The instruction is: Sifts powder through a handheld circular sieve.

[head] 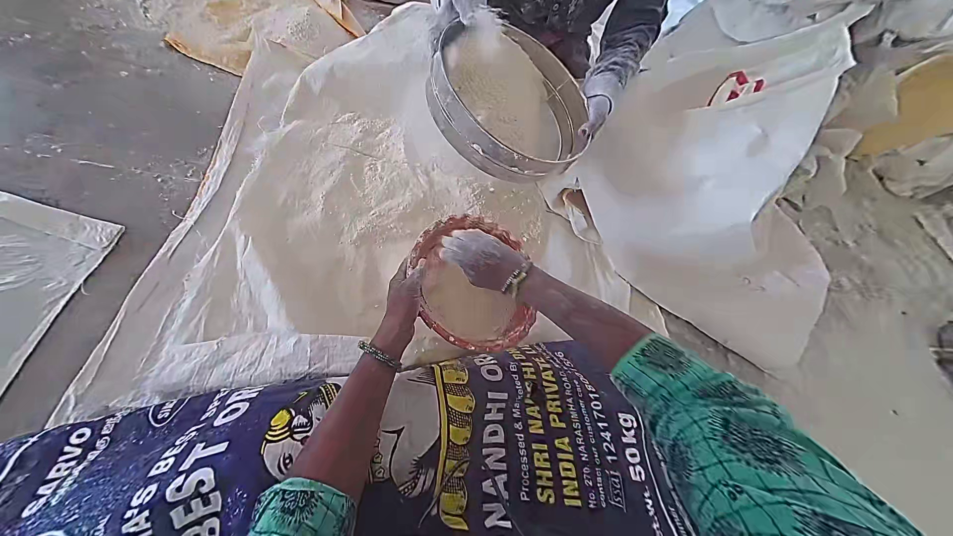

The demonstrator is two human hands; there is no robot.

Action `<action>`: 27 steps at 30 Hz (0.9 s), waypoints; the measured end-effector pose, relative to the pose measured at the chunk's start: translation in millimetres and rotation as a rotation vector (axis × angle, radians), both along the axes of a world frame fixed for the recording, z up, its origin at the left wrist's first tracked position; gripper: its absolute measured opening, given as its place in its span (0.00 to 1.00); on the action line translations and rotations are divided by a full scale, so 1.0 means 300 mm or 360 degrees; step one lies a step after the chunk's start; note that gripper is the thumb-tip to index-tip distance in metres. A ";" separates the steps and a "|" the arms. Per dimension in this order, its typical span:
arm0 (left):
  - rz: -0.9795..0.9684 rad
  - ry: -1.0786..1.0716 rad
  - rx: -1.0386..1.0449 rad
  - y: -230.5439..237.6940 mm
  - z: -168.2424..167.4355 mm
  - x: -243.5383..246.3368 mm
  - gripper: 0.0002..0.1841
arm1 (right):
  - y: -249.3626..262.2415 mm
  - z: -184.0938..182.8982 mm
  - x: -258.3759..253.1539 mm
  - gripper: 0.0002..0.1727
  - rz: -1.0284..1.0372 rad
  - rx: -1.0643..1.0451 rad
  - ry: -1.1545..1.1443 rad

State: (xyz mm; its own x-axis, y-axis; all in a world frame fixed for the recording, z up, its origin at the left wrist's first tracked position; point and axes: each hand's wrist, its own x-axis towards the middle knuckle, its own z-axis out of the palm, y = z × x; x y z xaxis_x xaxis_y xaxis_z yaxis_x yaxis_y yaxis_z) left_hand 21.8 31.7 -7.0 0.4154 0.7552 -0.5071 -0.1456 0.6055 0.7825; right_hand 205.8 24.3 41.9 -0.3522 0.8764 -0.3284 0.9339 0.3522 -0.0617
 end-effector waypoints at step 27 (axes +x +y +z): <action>0.0350 -0.0055 -0.0180 0.048 0.021 -0.023 0.15 | 0.075 -0.010 -0.102 0.19 -0.0831 -0.0696 -0.0062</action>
